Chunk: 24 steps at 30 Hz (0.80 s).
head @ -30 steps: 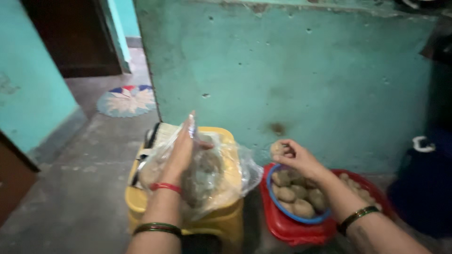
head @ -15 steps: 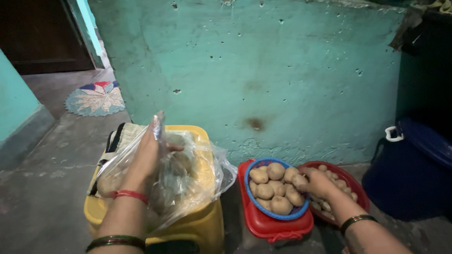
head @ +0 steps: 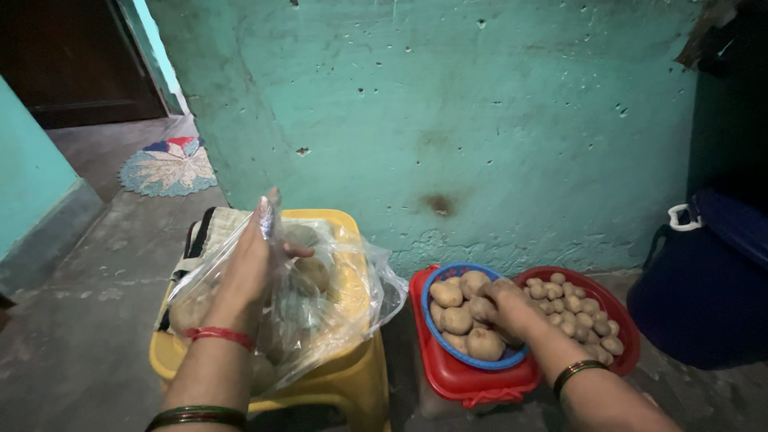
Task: The person transfers potatoes from a plastic bag into a blue colander placed on a red container. The person handles the potatoes one by one and places them into the colander.
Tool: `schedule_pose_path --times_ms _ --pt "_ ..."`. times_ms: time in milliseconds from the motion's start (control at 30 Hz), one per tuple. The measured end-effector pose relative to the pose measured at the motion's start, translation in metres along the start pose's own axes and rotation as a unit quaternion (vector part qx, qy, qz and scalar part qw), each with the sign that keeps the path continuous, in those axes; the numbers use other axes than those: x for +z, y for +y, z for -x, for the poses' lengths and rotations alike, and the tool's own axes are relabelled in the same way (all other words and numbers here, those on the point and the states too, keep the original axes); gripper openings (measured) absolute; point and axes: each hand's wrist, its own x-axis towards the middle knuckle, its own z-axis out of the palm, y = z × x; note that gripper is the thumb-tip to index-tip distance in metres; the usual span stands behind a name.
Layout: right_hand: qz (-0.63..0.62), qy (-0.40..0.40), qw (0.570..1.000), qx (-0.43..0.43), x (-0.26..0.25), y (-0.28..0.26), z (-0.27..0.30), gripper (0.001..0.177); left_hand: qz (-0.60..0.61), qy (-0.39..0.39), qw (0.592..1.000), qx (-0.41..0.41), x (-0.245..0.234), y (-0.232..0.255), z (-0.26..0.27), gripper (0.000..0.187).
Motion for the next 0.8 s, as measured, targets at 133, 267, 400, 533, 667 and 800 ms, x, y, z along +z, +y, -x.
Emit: schedule_pose_path --times_ms 133,267,400,533,667,800 --pt "-0.006 -0.025 0.999 0.027 -0.001 -0.004 -0.001 0.036 -0.020 0.006 0.998 -0.065 0.000 0.008 0.001 0.080" --pt "0.034 0.017 0.995 0.088 0.001 -0.007 -0.002 0.037 -0.006 0.009 0.999 -0.047 0.002 0.007 0.003 0.078" --pt "0.002 0.019 0.995 0.093 0.002 -0.003 -0.002 0.039 0.009 0.008 0.999 -0.032 0.001 -0.001 0.000 0.077" --pt "-0.002 0.027 0.996 0.087 0.007 0.002 -0.004 0.040 0.017 0.005 0.999 -0.035 0.000 -0.007 -0.005 0.076" --pt "0.033 0.041 0.996 0.074 0.010 -0.002 -0.008 0.038 0.006 -0.003 1.000 -0.027 0.001 -0.006 -0.006 0.077" --pt "0.015 0.055 0.991 0.122 0.004 -0.017 -0.012 0.044 -0.023 0.017 0.997 -0.073 0.001 0.000 -0.002 0.079"
